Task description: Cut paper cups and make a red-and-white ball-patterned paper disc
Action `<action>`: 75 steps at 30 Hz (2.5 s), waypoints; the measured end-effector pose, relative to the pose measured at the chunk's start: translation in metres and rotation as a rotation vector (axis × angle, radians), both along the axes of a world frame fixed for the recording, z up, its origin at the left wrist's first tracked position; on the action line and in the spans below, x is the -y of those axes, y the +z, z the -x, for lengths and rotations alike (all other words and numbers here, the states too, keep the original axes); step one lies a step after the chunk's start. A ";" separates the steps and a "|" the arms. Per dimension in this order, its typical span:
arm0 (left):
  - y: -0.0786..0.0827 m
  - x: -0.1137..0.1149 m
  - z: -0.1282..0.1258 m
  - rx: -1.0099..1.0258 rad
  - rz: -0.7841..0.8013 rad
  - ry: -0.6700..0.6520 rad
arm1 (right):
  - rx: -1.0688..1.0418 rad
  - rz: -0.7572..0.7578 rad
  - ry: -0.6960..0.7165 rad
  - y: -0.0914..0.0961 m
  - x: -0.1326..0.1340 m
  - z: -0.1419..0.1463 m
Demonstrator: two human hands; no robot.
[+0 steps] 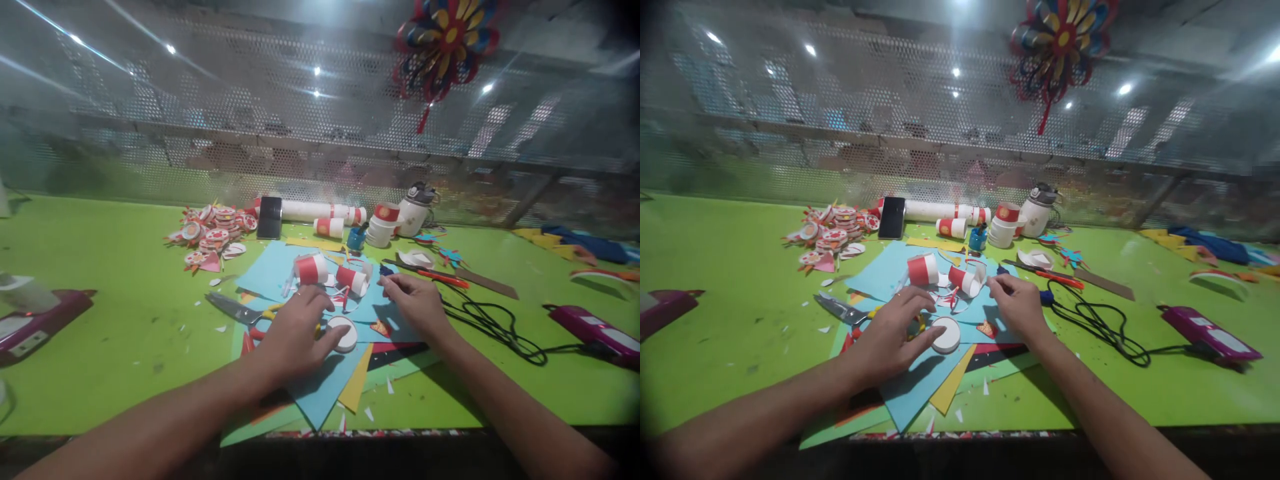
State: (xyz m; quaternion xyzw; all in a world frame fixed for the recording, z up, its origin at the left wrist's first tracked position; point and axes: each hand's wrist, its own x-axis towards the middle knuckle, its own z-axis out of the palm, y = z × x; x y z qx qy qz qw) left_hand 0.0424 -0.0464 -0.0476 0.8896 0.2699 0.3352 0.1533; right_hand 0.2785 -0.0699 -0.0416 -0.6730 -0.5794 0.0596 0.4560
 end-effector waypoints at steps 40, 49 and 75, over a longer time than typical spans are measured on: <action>0.030 -0.048 0.033 -0.183 -0.101 0.284 | 0.424 -0.207 0.027 0.026 -0.033 0.010; 0.018 -0.088 0.054 -0.678 0.134 0.484 | 0.279 -0.189 -0.004 0.010 -0.041 0.001; 0.029 -0.111 -0.017 -0.462 -0.020 0.238 | -0.050 -0.119 -0.024 -0.001 -0.037 -0.006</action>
